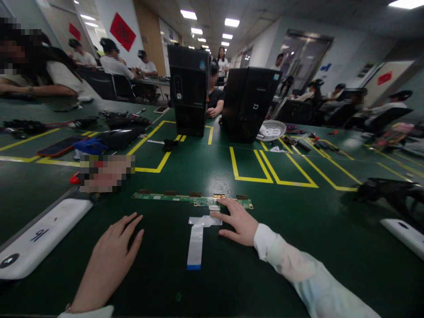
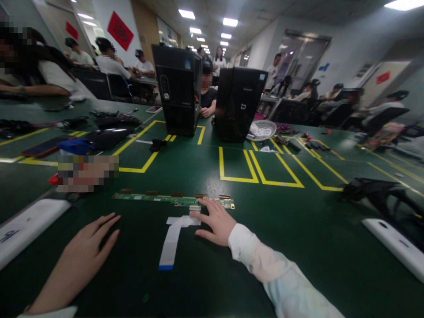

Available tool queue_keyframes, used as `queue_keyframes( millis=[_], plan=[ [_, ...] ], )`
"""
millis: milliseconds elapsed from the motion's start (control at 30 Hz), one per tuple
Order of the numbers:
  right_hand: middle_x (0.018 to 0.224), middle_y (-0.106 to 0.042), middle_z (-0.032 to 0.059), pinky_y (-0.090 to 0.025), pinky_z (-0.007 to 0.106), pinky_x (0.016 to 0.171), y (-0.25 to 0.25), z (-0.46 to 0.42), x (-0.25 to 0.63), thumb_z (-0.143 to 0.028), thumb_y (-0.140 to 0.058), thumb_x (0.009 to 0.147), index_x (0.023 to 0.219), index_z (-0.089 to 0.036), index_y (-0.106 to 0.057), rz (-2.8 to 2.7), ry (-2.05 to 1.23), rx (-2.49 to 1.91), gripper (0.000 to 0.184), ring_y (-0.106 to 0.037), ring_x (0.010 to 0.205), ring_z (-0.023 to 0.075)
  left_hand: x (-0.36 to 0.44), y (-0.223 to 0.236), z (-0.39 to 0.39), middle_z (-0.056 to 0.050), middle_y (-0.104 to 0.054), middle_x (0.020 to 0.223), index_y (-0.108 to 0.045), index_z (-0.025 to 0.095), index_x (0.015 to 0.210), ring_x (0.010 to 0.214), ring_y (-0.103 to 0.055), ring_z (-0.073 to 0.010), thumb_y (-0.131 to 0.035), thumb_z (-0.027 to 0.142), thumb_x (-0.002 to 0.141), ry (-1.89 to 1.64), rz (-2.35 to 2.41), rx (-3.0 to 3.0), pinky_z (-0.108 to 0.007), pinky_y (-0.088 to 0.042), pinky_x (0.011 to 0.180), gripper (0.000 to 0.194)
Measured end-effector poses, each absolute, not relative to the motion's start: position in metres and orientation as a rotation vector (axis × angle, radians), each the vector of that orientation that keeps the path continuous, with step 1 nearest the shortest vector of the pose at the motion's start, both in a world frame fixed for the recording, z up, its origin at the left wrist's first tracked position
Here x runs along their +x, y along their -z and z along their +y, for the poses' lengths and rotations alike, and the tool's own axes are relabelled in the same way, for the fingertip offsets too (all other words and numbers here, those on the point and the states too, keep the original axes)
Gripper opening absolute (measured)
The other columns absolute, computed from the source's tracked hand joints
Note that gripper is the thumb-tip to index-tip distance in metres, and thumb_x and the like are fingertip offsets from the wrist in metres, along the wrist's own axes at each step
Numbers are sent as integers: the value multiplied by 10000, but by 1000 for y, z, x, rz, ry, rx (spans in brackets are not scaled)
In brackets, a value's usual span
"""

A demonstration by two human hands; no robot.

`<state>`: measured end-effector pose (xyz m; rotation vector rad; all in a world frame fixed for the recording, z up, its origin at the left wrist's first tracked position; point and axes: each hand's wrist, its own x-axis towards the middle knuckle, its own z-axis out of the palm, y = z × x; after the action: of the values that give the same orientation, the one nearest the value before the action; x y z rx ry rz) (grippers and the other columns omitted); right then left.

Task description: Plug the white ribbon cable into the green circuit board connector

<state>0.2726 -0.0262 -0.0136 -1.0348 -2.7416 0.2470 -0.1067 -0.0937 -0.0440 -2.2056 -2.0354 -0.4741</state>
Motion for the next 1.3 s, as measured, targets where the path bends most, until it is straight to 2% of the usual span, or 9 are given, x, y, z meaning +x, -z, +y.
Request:
queue_keyframes(
  millis=[200,433,633,800,1000,1133,1300],
  plan=[
    [1533,-352,158,-259,585,1145,13,-27,272,-485,-554,929,1448,-294,-477,-2748,-277,-1056,559,-312,1425,329,-109,45,-93,-159,-566,1369,-557,175,1341,1241,-550,-333,-343,527,932,480,-2026,-2205,-530,-469,1014,581],
    [1506,-379,169,-282,580,1139,16,-37,286,-460,-561,926,1432,-285,-499,-2732,-232,-1098,539,-340,1411,330,-103,38,-94,-175,-568,1369,-583,131,1317,1252,-540,-338,-331,502,941,500,-2050,-2210,-533,-451,1042,585],
    [1504,-399,149,-305,564,1138,26,-65,340,-465,-453,976,1434,-298,-501,-2657,-93,-1230,490,-358,1405,308,-104,43,-93,-173,-573,1365,-591,131,1313,1242,-548,-335,-312,509,940,489,-2047,-2194,-527,-455,1037,600],
    [1500,-420,126,-303,605,1128,40,-109,413,-481,-406,983,1453,-326,-474,-2494,56,-1497,499,-394,1384,316,-108,49,-92,-152,-562,1385,-580,157,1332,1256,-539,-328,-315,525,929,458,-2077,-2184,-518,-455,1037,606],
    [1478,-429,126,-446,619,1016,53,-166,501,-467,-445,960,1473,-354,-435,-2305,165,-1744,526,-514,1279,343,-112,54,-91,-154,-566,1375,-562,166,1345,1250,-539,-326,-324,528,919,462,-2052,-2189,-522,-442,1040,608],
    [1416,-482,139,-524,584,936,59,-194,537,-463,-453,947,1438,-331,-493,-2209,240,-1823,510,-567,1213,352,-112,53,-91,-160,-568,1366,-568,154,1336,1235,-543,-328,-308,538,919,467,-2043,-2192,-515,-449,1031,623],
    [1288,-546,179,-546,560,906,71,-219,562,-501,-373,954,1380,-251,-574,-2024,326,-2009,533,-623,1118,355,-113,53,-91,-160,-568,1364,-568,160,1336,1234,-545,-332,-308,544,914,459,-2042,-2198,-521,-457,1020,626]
  ],
)
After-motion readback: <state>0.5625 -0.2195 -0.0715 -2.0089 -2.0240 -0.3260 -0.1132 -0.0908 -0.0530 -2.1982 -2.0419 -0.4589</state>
